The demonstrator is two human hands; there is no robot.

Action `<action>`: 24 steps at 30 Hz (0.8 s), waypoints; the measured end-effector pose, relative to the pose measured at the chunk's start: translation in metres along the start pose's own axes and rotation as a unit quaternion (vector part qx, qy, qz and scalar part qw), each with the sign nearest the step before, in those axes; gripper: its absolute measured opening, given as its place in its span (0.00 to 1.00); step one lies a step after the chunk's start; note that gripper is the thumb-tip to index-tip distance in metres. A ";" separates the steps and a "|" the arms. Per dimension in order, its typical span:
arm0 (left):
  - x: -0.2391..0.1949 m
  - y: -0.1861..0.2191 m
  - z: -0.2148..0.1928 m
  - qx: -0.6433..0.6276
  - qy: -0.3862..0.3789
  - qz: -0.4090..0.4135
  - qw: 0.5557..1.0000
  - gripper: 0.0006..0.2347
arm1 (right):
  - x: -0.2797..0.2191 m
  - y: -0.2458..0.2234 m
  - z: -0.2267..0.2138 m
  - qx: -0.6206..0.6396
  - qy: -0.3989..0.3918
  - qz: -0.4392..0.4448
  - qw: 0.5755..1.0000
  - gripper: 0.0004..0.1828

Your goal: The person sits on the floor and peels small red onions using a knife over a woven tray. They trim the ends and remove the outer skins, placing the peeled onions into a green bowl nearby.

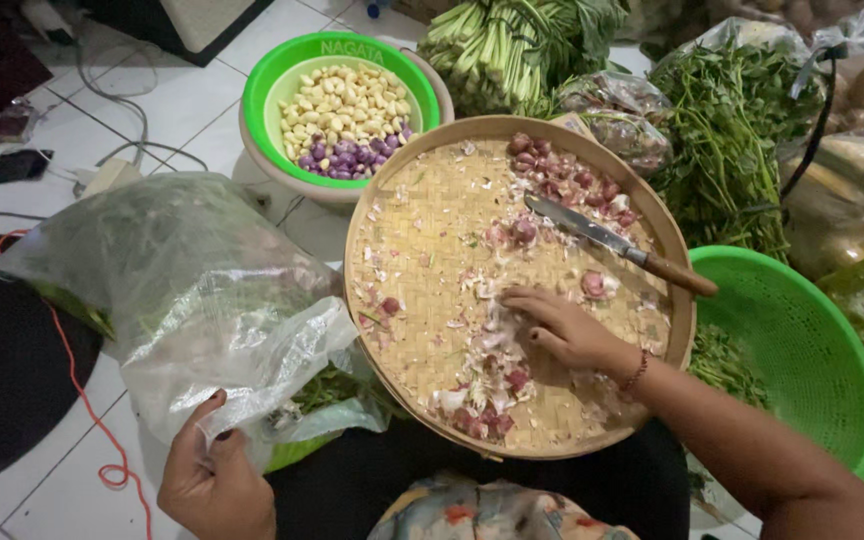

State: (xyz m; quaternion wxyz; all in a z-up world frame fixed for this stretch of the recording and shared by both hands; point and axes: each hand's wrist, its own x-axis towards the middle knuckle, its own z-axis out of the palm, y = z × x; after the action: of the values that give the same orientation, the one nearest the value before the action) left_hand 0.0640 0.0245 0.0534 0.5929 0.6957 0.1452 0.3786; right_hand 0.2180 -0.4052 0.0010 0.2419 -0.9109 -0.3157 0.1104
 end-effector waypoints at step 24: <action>-0.007 -0.009 -0.005 -0.065 0.022 -0.005 0.998 0.10 | -0.080 0.033 -0.046 -0.251 -0.226 -0.002 0.941 0.81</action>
State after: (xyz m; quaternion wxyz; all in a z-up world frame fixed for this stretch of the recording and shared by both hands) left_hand 0.0583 0.0262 0.0424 0.6352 0.6464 0.1369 0.3998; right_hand 0.1893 -0.4952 0.0270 -0.0724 -0.8925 -0.3813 0.2300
